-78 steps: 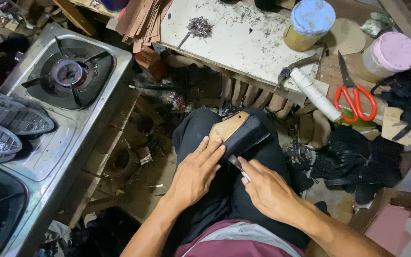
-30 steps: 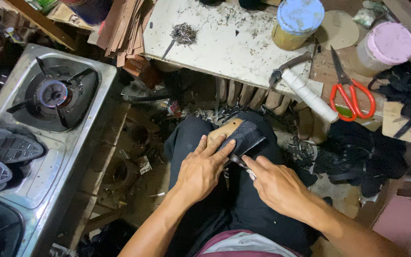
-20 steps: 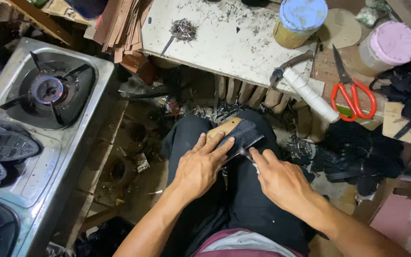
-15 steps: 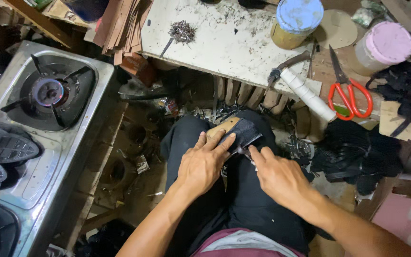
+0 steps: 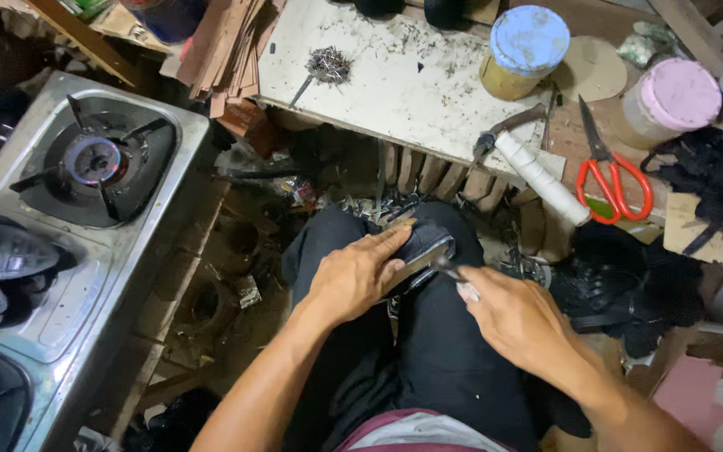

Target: The person sits on the floor holding a black shoe fitted on a wooden last across their lap. They hammer the shoe upper and sole edge, trim excess material with pliers, press and shape the upper by hand, and finally attach and adjust a black fabric decoration on the toe of the shoe.

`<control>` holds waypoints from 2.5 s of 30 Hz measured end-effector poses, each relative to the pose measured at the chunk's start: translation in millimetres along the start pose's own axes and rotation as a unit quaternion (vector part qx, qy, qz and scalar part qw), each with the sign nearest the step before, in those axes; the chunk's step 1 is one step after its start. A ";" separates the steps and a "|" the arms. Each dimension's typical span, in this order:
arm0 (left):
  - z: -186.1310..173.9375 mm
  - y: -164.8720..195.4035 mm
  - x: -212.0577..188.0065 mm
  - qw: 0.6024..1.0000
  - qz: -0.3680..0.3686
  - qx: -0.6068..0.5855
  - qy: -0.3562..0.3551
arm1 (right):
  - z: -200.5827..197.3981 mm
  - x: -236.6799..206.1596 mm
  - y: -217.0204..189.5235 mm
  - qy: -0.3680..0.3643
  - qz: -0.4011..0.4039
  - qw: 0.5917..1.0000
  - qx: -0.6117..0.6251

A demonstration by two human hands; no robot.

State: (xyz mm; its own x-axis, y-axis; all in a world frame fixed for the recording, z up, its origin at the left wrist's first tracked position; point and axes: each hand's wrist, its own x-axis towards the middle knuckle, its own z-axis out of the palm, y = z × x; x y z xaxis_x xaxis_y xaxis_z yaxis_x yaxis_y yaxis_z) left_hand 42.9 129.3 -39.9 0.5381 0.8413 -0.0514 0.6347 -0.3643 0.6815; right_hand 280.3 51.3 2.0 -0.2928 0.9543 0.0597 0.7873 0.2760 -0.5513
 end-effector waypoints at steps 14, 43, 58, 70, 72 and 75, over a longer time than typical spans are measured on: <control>-19.4 -11.4 -11.5 0.995 0.051 -0.078 -0.036 | 58.2 5.1 29.9 0.018 0.065 0.997 -0.039; -1.1 -44.4 -50.7 0.990 0.042 -0.128 0.043 | 68.9 11.8 -30.3 0.082 -0.083 0.991 0.066; -34.0 -37.9 -50.8 0.987 0.030 -0.144 -0.062 | 77.8 -1.2 -25.4 -0.071 0.013 0.996 0.048; -18.8 36.9 37.7 0.986 0.102 -0.085 0.096 | 88.4 -68.6 -20.2 -0.081 0.166 0.966 0.183; -28.3 34.4 25.2 0.956 0.115 -0.154 0.221 | 77.3 -72.9 -18.4 -0.136 0.304 0.918 0.215; -30.1 20.2 5.4 0.901 0.154 -0.245 0.323 | 66.3 -72.8 -13.9 -0.116 0.328 0.879 0.325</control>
State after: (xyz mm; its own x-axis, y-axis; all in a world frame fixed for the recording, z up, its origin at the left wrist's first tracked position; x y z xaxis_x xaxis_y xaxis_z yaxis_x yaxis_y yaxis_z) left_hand 42.0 138.5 -4.5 0.1113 0.8446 0.5238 0.1043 -0.5340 0.8390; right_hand 254.6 -29.6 -49.8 -0.0546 0.8138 -0.5785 0.3739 -0.5206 -0.7676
